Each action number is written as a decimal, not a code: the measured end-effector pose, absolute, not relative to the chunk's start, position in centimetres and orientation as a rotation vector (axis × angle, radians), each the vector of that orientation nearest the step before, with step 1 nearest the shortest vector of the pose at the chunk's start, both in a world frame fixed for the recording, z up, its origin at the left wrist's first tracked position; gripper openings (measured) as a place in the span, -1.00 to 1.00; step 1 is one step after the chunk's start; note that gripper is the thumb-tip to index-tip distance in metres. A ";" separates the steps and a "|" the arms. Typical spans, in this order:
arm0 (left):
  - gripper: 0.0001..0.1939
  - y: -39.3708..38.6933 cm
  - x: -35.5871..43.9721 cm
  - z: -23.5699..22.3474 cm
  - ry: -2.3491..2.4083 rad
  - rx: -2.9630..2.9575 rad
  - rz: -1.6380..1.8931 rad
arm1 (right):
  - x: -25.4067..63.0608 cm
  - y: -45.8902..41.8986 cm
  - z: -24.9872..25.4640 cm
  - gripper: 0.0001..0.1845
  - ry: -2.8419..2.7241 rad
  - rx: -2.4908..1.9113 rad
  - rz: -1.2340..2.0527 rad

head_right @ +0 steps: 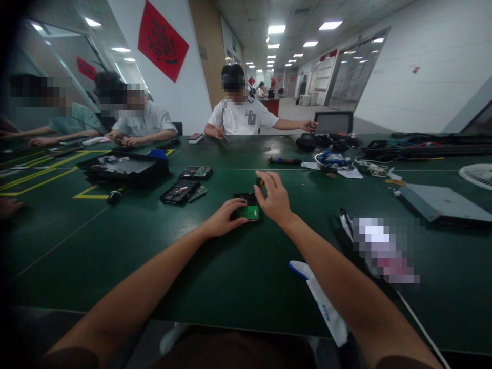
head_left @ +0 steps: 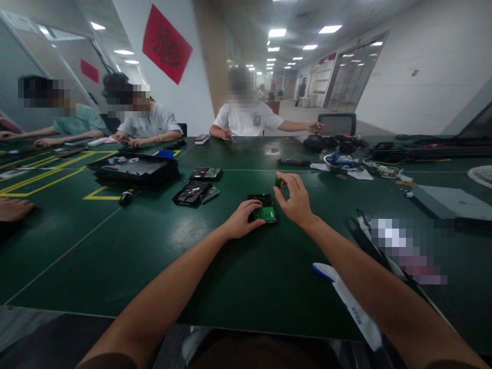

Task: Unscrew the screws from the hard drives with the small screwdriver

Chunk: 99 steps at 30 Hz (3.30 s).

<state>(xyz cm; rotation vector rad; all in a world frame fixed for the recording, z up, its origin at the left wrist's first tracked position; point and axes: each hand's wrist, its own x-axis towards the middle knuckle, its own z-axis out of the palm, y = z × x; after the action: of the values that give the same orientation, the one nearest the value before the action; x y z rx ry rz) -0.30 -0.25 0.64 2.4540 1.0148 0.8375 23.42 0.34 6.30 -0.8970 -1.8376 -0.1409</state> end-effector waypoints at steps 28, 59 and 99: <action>-0.40 -0.3 -0.3 0.8 1.037 2.462 0.803 | 26.7 4.0 3.2 -0.69 -1.658 -1.411 0.007; -0.40 -0.7 -0.1 1.1 1.061 2.437 0.802 | 26.7 7.8 0.4 -0.74 -2.156 -1.796 0.166; -0.33 -0.5 -0.2 0.9 1.092 2.423 0.749 | 24.6 3.6 3.1 -0.95 -2.370 -1.263 0.264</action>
<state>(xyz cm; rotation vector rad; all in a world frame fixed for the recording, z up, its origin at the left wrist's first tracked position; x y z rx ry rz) -0.23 -0.48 0.93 2.4229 1.0919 0.7485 24.63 3.64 3.09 -1.2635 -2.3702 0.2643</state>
